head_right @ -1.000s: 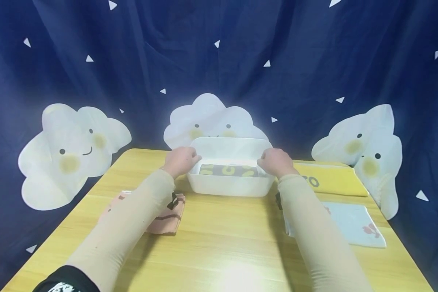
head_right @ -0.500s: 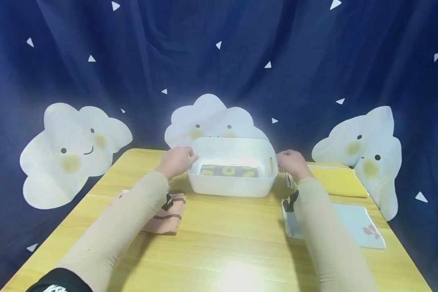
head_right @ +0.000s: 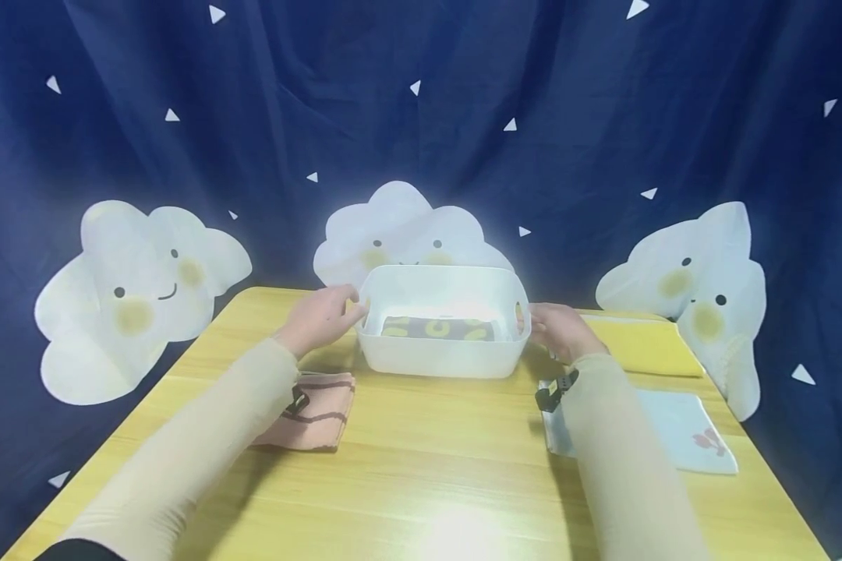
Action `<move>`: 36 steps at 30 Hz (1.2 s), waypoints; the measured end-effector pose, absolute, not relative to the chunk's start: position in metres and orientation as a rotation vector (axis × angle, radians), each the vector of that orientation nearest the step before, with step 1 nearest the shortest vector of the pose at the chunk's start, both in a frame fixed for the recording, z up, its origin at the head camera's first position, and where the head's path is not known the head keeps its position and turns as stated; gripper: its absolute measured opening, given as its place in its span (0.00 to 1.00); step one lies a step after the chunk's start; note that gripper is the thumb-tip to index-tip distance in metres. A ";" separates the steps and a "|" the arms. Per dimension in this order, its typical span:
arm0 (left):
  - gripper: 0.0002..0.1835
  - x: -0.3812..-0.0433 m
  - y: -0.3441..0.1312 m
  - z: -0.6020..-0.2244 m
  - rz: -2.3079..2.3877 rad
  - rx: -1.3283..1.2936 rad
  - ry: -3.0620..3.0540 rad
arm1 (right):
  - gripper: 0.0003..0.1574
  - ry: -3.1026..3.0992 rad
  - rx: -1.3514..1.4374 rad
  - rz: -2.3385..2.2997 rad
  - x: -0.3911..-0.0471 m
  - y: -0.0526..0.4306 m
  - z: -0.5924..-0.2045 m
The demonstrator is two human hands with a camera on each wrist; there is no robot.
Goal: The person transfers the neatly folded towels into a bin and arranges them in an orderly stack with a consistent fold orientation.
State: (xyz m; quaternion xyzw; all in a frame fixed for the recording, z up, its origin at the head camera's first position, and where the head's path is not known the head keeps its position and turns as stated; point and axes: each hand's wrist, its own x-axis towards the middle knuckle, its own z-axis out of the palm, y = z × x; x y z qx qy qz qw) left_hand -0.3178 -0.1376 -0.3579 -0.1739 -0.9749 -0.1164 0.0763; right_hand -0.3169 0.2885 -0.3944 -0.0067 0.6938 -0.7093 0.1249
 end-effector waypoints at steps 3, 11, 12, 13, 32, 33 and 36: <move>0.21 -0.307 -0.145 -0.358 -0.300 -0.549 -2.898 | 0.25 2.029 -0.017 -2.059 -0.316 0.287 -0.394; 0.29 -0.275 -0.164 -0.363 -0.128 -0.654 -2.779 | 0.28 2.101 0.015 -2.030 -0.317 0.286 -0.393; 0.30 -0.271 -0.167 -0.366 -0.105 -0.669 -2.770 | 0.29 2.108 0.020 -2.028 -0.317 0.286 -0.393; 0.31 -0.266 -0.170 -0.369 -0.089 -0.682 -2.761 | 0.29 2.117 0.023 -2.023 -0.318 0.286 -0.393; 0.43 -0.195 -0.208 -0.418 -0.055 -0.601 -3.264 | 0.29 2.212 0.046 -1.909 -0.317 0.284 -0.394; 0.43 -0.194 -0.208 -0.418 -0.063 -0.579 -3.307 | 0.30 2.208 0.043 -1.914 -0.317 0.285 -0.394; 0.44 -0.193 -0.208 -0.418 -0.091 -0.551 -3.390 | 0.30 2.201 0.046 -1.921 -0.316 0.286 -0.393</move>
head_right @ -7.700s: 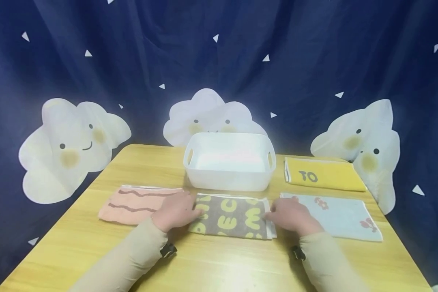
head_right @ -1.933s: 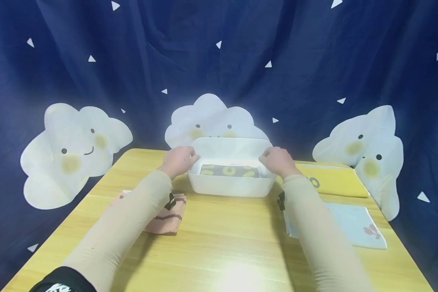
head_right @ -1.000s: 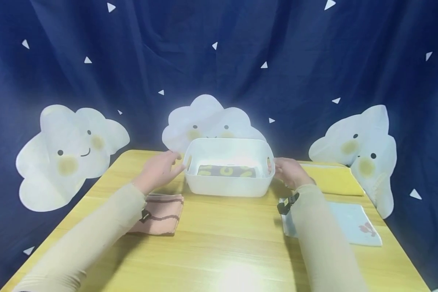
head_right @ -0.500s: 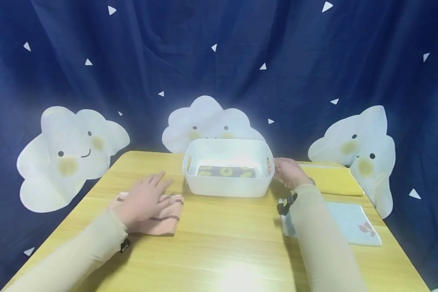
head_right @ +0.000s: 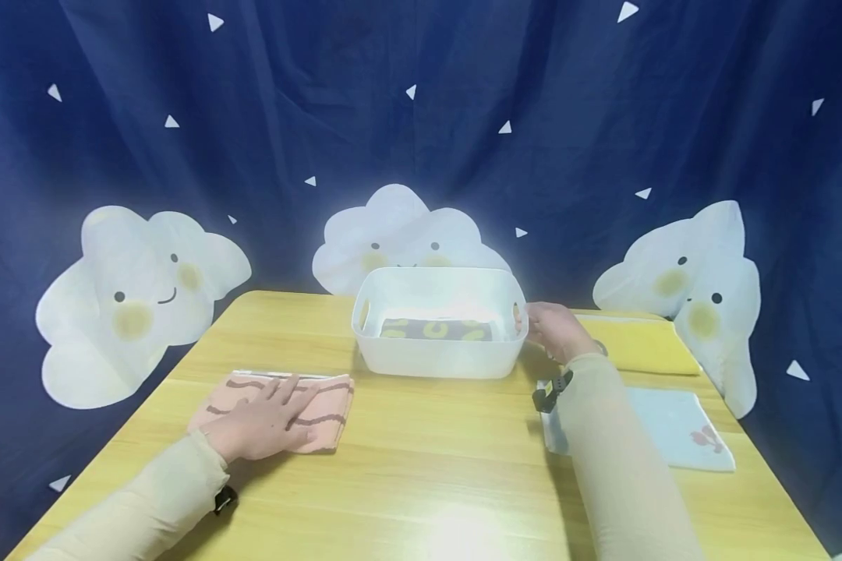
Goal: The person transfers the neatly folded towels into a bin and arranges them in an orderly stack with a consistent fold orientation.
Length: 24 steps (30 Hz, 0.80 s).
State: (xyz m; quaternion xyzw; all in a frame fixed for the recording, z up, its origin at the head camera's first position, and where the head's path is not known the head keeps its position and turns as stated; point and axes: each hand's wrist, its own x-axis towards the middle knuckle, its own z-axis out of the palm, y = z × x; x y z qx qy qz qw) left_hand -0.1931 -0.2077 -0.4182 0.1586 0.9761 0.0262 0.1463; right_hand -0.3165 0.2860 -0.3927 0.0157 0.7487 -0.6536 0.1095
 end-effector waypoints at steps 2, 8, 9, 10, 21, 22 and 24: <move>0.44 -0.193 -0.207 -0.418 0.067 0.453 2.796 | 0.30 2.198 0.046 -1.916 -0.316 0.286 -0.392; 0.43 -0.193 -0.200 -0.414 0.015 0.447 2.779 | 0.29 2.179 0.024 -1.939 -0.316 0.285 -0.392; 0.43 -0.193 -0.198 -0.414 0.009 0.449 2.779 | 0.28 2.176 0.021 -1.948 -0.316 0.285 -0.392; 0.43 -0.193 -0.196 -0.414 -0.005 0.450 2.779 | 0.28 2.170 0.015 -1.958 -0.316 0.285 -0.392; 0.42 -0.188 -0.147 -0.417 -0.095 0.456 2.805 | 0.29 2.157 0.017 -1.955 -0.313 0.286 -0.389; 0.42 -0.186 -0.142 -0.416 -0.096 0.450 2.810 | 0.29 2.154 0.014 -1.955 -0.313 0.286 -0.389; 0.43 -0.183 -0.132 -0.417 -0.097 0.441 2.820 | 0.30 2.150 0.009 -1.959 -0.313 0.285 -0.389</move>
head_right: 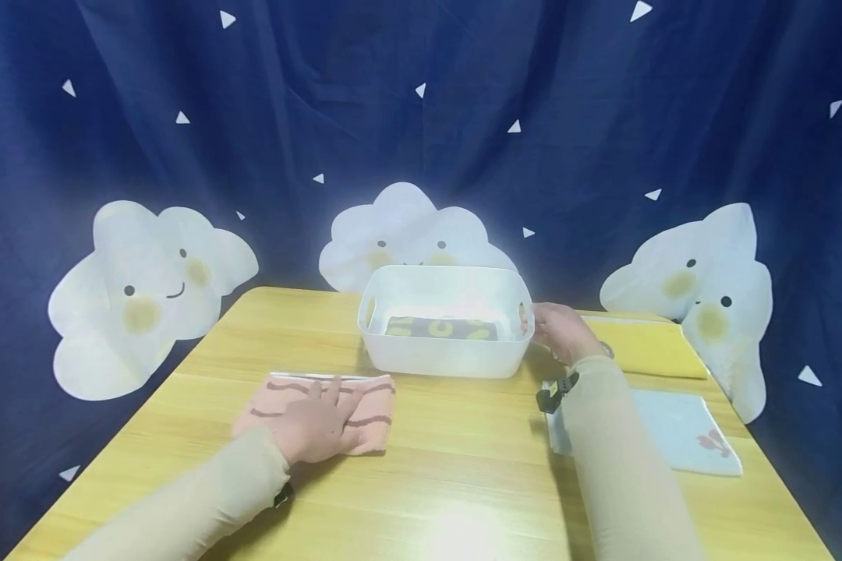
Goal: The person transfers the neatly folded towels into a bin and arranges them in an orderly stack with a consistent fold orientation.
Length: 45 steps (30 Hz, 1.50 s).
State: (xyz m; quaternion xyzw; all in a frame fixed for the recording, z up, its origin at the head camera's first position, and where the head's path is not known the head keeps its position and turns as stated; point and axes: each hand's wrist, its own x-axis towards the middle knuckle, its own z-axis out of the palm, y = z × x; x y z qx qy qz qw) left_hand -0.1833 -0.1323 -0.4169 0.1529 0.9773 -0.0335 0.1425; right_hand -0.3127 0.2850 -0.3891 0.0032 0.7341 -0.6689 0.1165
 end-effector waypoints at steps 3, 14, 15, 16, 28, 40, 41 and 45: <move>0.44 -0.180 -0.114 -0.417 -0.106 0.446 2.833 | 0.30 2.144 0.000 -1.964 -0.312 0.284 -0.389; 0.47 -0.173 -0.035 -0.418 -0.191 0.497 2.863 | 0.24 2.158 -0.010 -1.949 -0.313 0.285 -0.390; 0.47 -0.174 -0.027 -0.417 -0.183 0.500 2.868 | 0.24 2.159 -0.011 -1.948 -0.313 0.285 -0.391; 0.47 -0.174 -0.020 -0.416 -0.183 0.502 2.870 | 0.23 2.159 -0.011 -1.948 -0.313 0.285 -0.391; 0.46 -0.174 0.048 -0.413 -0.343 0.465 2.842 | 0.22 2.191 -0.013 -1.912 -0.313 0.285 -0.390; 0.49 -0.186 0.034 -0.409 -0.221 0.744 2.791 | 0.20 2.373 0.021 -1.760 -0.310 0.282 -0.389; 0.48 -0.188 0.030 -0.408 -0.183 0.792 2.780 | 0.21 2.403 0.032 -1.731 -0.309 0.282 -0.389; 0.33 -0.196 0.009 -0.407 -0.019 0.976 2.729 | 0.30 2.512 0.074 -1.603 -0.300 0.279 -0.388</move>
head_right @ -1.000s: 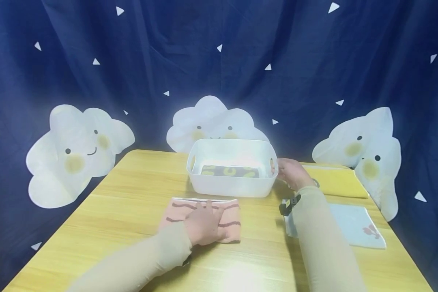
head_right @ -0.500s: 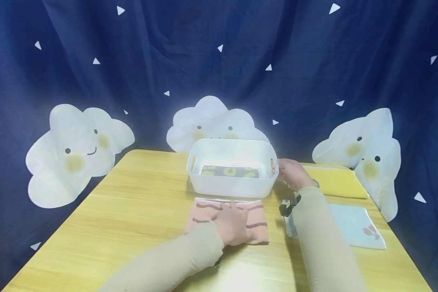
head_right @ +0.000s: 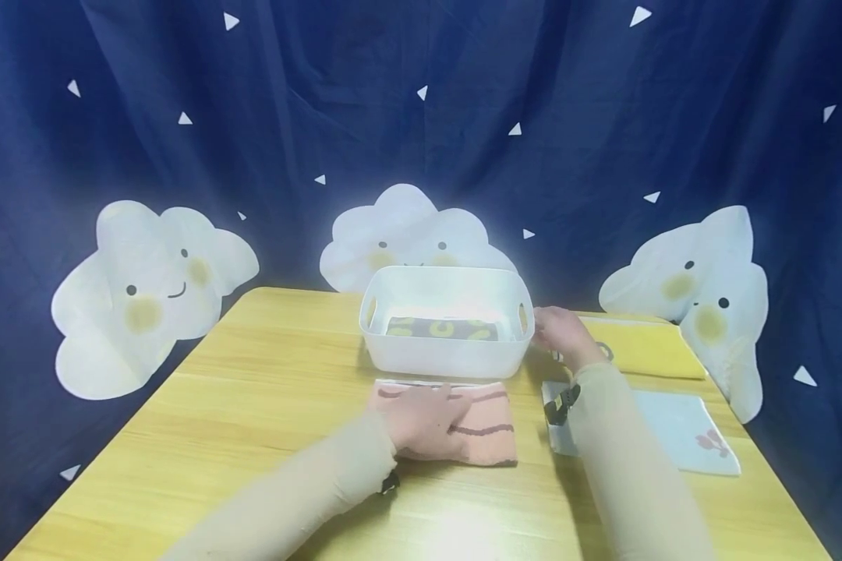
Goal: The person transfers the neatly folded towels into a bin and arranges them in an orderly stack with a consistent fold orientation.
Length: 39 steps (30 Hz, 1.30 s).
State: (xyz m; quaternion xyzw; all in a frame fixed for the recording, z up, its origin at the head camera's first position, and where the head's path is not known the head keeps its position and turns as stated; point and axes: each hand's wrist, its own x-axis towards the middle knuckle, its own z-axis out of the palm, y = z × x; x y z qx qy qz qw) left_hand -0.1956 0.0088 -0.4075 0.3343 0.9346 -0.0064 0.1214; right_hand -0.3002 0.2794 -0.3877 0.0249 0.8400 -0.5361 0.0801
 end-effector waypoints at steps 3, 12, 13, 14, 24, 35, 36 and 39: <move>0.19 -0.202 -0.006 -0.410 0.102 1.105 2.702 | 0.33 2.595 0.076 -1.499 -0.288 0.281 -0.388; 0.32 -0.213 -0.064 -0.404 0.371 0.989 2.857 | 0.25 2.715 -0.041 -1.248 -0.246 0.280 -0.394; 0.30 -0.216 -0.071 -0.404 0.416 0.965 2.876 | 0.24 2.710 -0.060 -1.224 -0.243 0.279 -0.395; 0.28 -0.218 -0.079 -0.402 0.457 0.930 2.893 | 0.23 2.717 -0.090 -1.185 -0.239 0.278 -0.396; 0.21 -0.227 -0.128 -0.408 0.524 0.491 2.899 | 0.14 2.781 -0.436 -0.715 -0.207 0.260 -0.405; 0.22 -0.221 -0.126 -0.425 0.639 0.482 2.767 | 0.23 2.735 -0.387 -0.686 -0.201 0.243 -0.428; 0.22 -0.221 -0.125 -0.426 0.648 0.486 2.771 | 0.23 2.726 -0.376 -0.697 -0.201 0.242 -0.429; 0.23 -0.222 -0.123 -0.430 0.673 0.503 2.782 | 0.21 2.721 -0.372 -0.699 -0.203 0.240 -0.430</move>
